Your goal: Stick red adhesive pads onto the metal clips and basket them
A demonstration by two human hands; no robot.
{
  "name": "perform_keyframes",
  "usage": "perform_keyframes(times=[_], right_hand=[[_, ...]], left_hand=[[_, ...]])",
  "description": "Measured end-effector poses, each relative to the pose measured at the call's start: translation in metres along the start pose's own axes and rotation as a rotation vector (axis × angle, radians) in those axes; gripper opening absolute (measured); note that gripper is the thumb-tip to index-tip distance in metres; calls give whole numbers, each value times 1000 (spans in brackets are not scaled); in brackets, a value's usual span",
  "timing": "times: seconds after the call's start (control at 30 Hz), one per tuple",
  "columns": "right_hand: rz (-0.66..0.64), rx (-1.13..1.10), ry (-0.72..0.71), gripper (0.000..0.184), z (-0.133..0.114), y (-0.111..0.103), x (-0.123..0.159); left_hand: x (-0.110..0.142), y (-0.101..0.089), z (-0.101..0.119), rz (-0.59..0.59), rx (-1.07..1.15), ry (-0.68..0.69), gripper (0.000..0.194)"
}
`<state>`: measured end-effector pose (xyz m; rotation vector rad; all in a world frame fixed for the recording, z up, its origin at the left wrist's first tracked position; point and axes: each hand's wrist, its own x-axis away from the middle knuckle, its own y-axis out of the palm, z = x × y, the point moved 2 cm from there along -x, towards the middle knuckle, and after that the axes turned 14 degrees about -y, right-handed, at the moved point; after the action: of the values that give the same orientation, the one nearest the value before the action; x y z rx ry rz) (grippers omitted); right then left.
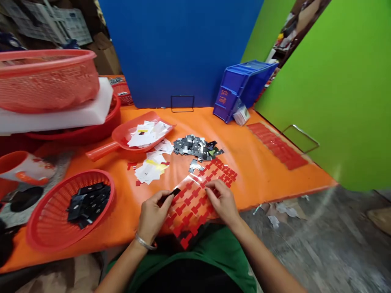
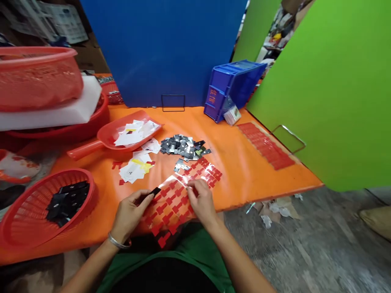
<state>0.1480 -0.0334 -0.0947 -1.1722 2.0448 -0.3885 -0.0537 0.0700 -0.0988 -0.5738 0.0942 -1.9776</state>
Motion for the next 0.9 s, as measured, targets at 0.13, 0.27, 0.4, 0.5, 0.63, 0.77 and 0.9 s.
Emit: perform_keyframes(times=[0.13,0.27,0.4,0.5,0.63,0.77,0.9], right_hand=[[166,136,198,13,45,-37,9],[193,220,291,14,76,-54,9],[113,295,295,15,84,-54,2],[49,370,296,13,81,-50,-3],[-4,437,353,7,75,-49,-10],[-42,465,382,7,71,-48,-13],[4,555,311,14,66,-43,-5]], left_hand=[[0,15,5,-191,283,-174,33],[4,30,16,-290,384,-264,38],[2,44,25,-348,410,-317,39],[-7,57,32,-381,400,-302,38],[-25,82,44,-431,408,-245,32],[-44,116,57,-496,422,-249,25],[-60,151,66,-510,409,-290,14]])
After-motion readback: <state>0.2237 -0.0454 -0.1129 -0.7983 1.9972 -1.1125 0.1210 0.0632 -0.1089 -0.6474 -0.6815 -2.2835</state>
